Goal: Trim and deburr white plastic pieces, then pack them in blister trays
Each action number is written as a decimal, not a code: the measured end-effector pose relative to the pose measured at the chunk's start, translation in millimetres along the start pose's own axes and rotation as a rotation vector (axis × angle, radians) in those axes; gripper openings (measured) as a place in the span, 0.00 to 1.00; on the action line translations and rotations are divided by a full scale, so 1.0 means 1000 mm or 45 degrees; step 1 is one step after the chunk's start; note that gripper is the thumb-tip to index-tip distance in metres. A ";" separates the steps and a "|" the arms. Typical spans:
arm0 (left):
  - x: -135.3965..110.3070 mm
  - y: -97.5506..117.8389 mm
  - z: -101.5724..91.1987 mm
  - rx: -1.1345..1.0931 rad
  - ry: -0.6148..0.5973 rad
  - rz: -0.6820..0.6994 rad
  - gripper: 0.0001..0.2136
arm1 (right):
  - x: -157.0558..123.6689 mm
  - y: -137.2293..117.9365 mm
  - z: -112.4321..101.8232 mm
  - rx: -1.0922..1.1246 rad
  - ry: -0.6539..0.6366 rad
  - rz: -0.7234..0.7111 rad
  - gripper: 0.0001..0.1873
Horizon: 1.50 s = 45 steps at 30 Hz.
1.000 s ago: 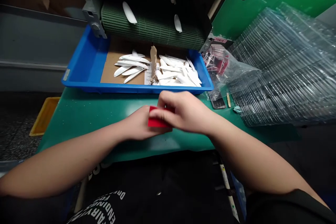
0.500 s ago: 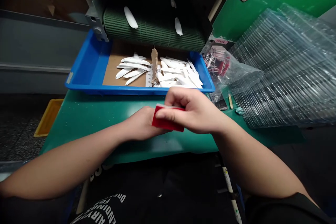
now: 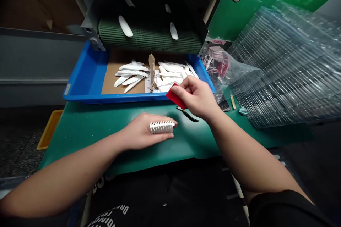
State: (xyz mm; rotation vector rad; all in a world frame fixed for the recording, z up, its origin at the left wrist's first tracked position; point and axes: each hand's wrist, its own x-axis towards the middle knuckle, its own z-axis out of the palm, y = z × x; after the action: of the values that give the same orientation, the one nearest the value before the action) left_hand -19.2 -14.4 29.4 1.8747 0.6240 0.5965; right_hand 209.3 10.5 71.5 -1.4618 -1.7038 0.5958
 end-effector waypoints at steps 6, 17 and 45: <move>0.001 -0.003 0.002 -0.568 0.105 -0.248 0.20 | -0.006 0.026 0.004 0.153 -0.281 0.199 0.27; 0.004 0.005 0.001 -1.209 0.021 -0.552 0.24 | 0.004 0.029 0.045 -0.001 -0.796 0.033 0.10; 0.004 -0.005 0.002 -1.356 -0.214 -0.623 0.20 | -0.017 0.045 0.040 0.048 -0.609 -0.165 0.15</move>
State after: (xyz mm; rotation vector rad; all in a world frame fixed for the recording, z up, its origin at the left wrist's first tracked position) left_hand -16.3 -11.2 24.5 0.7239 0.4766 0.3232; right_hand 203.6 9.7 8.6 -1.2327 -2.1190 0.9561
